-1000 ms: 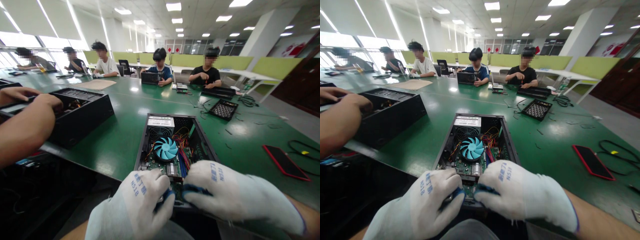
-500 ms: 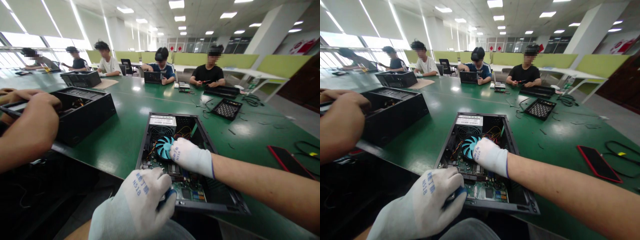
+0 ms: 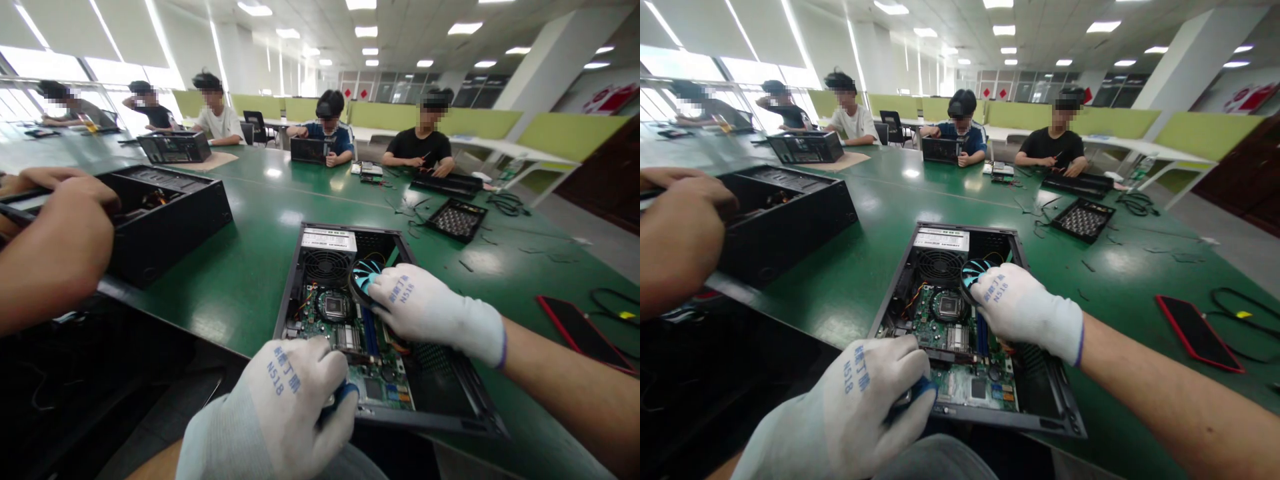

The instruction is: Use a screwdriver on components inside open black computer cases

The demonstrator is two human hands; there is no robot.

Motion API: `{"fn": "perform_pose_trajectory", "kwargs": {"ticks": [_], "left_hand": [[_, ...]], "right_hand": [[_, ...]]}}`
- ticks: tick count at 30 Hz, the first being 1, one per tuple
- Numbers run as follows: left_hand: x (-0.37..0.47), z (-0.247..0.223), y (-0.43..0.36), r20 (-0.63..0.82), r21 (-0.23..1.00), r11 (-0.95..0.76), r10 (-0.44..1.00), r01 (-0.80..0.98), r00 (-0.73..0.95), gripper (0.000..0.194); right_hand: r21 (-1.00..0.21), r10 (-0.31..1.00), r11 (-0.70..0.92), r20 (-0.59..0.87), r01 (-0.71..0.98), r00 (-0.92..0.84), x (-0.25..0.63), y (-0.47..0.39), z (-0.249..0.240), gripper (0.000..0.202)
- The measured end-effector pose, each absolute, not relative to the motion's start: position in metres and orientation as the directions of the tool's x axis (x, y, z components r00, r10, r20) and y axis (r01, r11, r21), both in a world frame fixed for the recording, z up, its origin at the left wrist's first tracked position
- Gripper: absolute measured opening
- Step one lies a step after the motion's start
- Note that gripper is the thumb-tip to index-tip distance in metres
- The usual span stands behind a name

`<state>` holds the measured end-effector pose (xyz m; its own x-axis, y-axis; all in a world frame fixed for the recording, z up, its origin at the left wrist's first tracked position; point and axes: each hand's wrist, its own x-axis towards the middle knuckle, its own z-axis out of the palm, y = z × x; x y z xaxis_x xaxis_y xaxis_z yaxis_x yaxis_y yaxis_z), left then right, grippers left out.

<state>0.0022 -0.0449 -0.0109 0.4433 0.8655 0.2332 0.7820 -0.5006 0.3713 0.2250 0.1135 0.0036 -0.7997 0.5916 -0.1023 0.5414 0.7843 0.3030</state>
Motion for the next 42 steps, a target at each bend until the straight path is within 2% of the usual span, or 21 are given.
{"fn": "perform_pose_trajectory", "kwargs": {"ticks": [8,15,21,24,27,30,33,38,42], "left_hand": [[0.003,-0.012,-0.045,0.221,0.364,-0.491,0.871,0.791,0.438,0.017],[0.005,-0.007,-0.041,0.268,0.357,-0.530,0.847,0.769,0.459,0.017],[0.007,-0.005,-0.042,0.272,0.338,-0.527,0.848,0.780,0.455,0.018],[0.008,-0.004,-0.042,0.300,0.327,-0.536,0.840,0.778,0.452,0.017],[0.007,-0.004,-0.042,0.323,0.319,-0.537,0.836,0.781,0.443,0.013],[0.005,-0.002,-0.043,0.302,0.342,-0.525,0.847,0.779,0.438,0.007],[0.003,0.003,-0.042,0.299,0.346,-0.540,0.839,0.767,0.455,0.014],[0.005,0.007,-0.017,0.176,0.241,-0.589,0.808,0.771,0.563,0.018],[0.019,0.003,0.032,-0.031,0.149,-0.499,0.860,0.854,0.509,0.027]], "right_hand": [[0.349,0.694,0.689,-0.063,0.635,-0.718,0.221,0.153,-0.003,0.034],[0.317,0.754,0.637,-0.067,0.702,-0.654,0.206,0.182,-0.012,0.035],[0.315,0.749,0.645,-0.081,0.696,-0.657,0.211,0.182,-0.012,0.036],[0.309,0.744,0.643,-0.035,0.701,-0.667,0.220,0.173,-0.007,0.037],[0.253,0.740,0.631,0.089,0.734,-0.667,0.232,0.164,-0.004,0.039],[0.125,0.734,0.635,0.211,0.762,-0.646,0.244,0.156,-0.008,0.043],[0.005,0.733,0.643,0.286,0.766,-0.618,0.250,0.149,-0.012,0.043],[-0.051,0.730,0.650,0.318,0.758,-0.605,0.251,0.144,-0.014,0.040],[-0.067,0.721,0.664,0.321,0.745,-0.614,0.250,0.144,-0.014,0.036]]}}
